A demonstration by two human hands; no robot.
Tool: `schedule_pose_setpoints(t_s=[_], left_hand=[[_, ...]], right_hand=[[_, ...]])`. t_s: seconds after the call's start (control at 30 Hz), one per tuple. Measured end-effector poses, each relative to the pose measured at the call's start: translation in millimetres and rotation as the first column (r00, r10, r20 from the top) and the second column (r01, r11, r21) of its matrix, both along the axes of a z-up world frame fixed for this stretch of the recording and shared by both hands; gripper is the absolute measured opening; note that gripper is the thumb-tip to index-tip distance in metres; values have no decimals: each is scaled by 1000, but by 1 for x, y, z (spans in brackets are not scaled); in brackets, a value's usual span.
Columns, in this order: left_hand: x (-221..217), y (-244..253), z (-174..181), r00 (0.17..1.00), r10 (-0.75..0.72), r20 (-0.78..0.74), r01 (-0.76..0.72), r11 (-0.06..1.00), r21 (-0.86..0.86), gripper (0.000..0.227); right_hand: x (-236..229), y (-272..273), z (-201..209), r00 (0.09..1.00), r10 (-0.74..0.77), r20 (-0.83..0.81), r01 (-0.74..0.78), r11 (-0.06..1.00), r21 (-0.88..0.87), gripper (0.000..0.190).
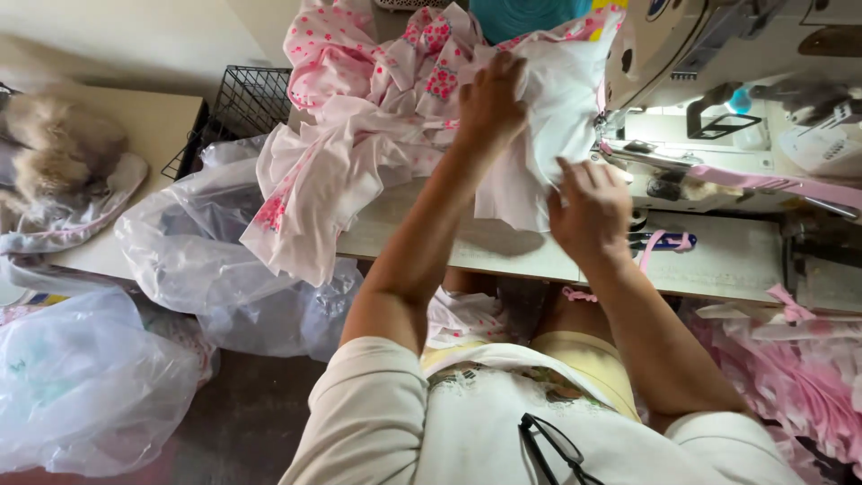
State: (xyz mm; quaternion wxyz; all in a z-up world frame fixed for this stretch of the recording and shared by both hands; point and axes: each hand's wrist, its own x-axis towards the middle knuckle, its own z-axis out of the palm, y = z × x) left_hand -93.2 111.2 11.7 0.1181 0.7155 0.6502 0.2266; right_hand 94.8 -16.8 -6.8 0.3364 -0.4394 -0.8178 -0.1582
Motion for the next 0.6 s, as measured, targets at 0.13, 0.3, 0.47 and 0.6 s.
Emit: schedule_pose_setpoints(t_s=[0.13,0.3,0.47,0.6], left_hand=[[-80,-76,28,960,139,241,-172,978,120,24],[-145,-160,-6,927,363,-96,-248,784,569,35],[-198,-137,-90,830,361,-425,-290,931,223,50],[-248,-90,-72,856,510,82,-498,857,-135,20]], right_hand=[[-43,30,13,950,269,157,-249,959,-133,41],[-62,130,-5,969,241,61,-192,880,-435,39],[-95,145,-69,998,60,-18,-62,942,-330,29],[-99,55,-10,916,278,-289,-345,914,-214,18]])
